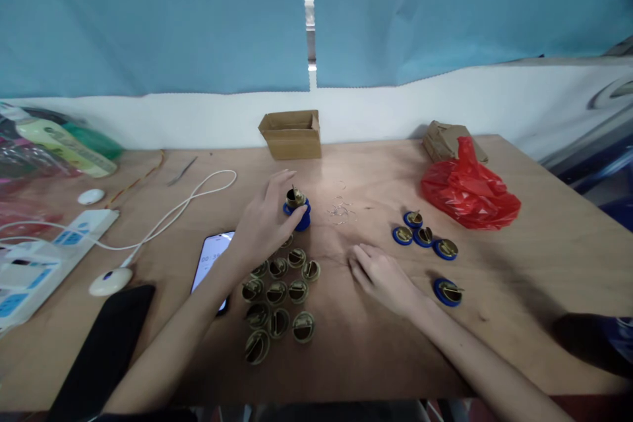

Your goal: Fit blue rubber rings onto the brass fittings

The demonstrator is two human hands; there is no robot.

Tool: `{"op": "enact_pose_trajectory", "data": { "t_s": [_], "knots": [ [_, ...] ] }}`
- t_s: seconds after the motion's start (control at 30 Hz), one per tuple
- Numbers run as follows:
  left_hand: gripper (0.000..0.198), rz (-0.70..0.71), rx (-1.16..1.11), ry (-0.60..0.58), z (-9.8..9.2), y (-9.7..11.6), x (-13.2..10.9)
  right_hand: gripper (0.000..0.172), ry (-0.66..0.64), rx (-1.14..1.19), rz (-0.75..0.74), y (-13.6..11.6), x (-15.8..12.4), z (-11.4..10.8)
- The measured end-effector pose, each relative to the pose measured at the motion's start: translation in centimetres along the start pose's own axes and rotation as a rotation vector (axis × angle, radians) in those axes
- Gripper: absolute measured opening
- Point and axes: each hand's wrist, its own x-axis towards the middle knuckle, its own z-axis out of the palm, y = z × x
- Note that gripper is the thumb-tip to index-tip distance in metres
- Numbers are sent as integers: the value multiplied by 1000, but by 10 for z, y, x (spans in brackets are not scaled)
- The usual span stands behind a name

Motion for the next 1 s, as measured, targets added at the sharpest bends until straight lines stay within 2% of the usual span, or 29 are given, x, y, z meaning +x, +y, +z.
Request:
{"op": "enact_pose_trajectory", "data": {
  "t_s": [0.1,0.2,0.33,0.5,0.7,0.87,1.0],
  "knots": [
    [52,22,-20,88,-7,15,-17,19,190,-72,131,16,1,-12],
    [43,65,-56,67,-9,29,-42,22,304,-216,279,42,-2,-31],
    [32,132,-132,-75,2,41,-80,28,173,-352,324,69,-10,-48],
    [22,135,-244,-201,26,49,-110,26,5,-414,355,71,-11,-47],
    [18,75,-354,-344,41,57,-105,23,-16,-405,369,67,-6,-42],
    [16,10,-451,-382,41,62,-96,18,12,-395,332,70,-6,-36],
    [16,-57,-507,-414,36,67,-99,16,54,-283,235,67,-4,-35]
  ]
}}
